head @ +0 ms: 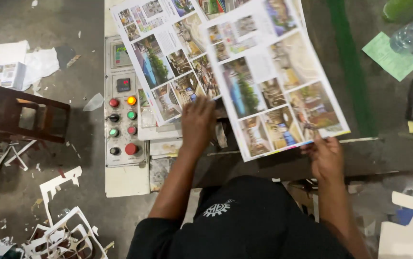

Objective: The person sorts through a stack of printed sheets featuring multiple images, flipping them one by one from a pile on the left to a pile on the right. The task is performed by hand on a workbench in a cluttered workshop environment.

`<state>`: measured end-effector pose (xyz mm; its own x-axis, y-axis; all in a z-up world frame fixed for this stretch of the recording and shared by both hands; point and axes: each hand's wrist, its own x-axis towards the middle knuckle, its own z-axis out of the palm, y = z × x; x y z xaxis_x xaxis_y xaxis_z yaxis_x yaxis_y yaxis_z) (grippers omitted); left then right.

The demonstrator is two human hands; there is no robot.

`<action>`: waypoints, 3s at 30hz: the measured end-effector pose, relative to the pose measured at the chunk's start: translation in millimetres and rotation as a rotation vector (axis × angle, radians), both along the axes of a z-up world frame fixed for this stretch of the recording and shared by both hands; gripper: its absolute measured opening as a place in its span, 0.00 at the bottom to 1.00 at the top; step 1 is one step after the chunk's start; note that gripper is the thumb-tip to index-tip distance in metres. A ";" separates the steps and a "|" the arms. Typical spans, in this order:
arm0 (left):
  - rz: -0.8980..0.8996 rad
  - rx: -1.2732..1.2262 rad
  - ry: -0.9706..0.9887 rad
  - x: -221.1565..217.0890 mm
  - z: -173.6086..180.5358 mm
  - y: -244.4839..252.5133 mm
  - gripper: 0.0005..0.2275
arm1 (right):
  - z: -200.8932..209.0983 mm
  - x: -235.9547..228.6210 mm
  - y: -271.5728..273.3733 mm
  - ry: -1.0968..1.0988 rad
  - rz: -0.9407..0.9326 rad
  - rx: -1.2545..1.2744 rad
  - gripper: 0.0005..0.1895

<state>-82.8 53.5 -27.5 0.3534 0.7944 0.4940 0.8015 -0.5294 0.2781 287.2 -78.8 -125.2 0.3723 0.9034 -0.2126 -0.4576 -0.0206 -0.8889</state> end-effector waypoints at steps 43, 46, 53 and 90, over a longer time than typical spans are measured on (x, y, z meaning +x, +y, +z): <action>-0.132 0.090 -0.156 70.5 12.1 -59.0 0.09 | -4.5 -42.8 68.8 -0.108 0.620 -0.014 0.26; -0.203 -0.023 -0.010 84.7 13.4 -61.2 0.11 | -17.3 -47.1 72.3 0.045 0.499 -0.089 0.17; -0.048 -0.035 0.107 27.2 -34.7 -9.2 0.11 | -34.7 -3.7 41.9 0.083 0.226 -0.039 0.14; 0.138 0.103 -0.042 11.1 72.1 -23.1 0.03 | -70.6 44.2 41.6 -0.162 0.098 -0.204 0.14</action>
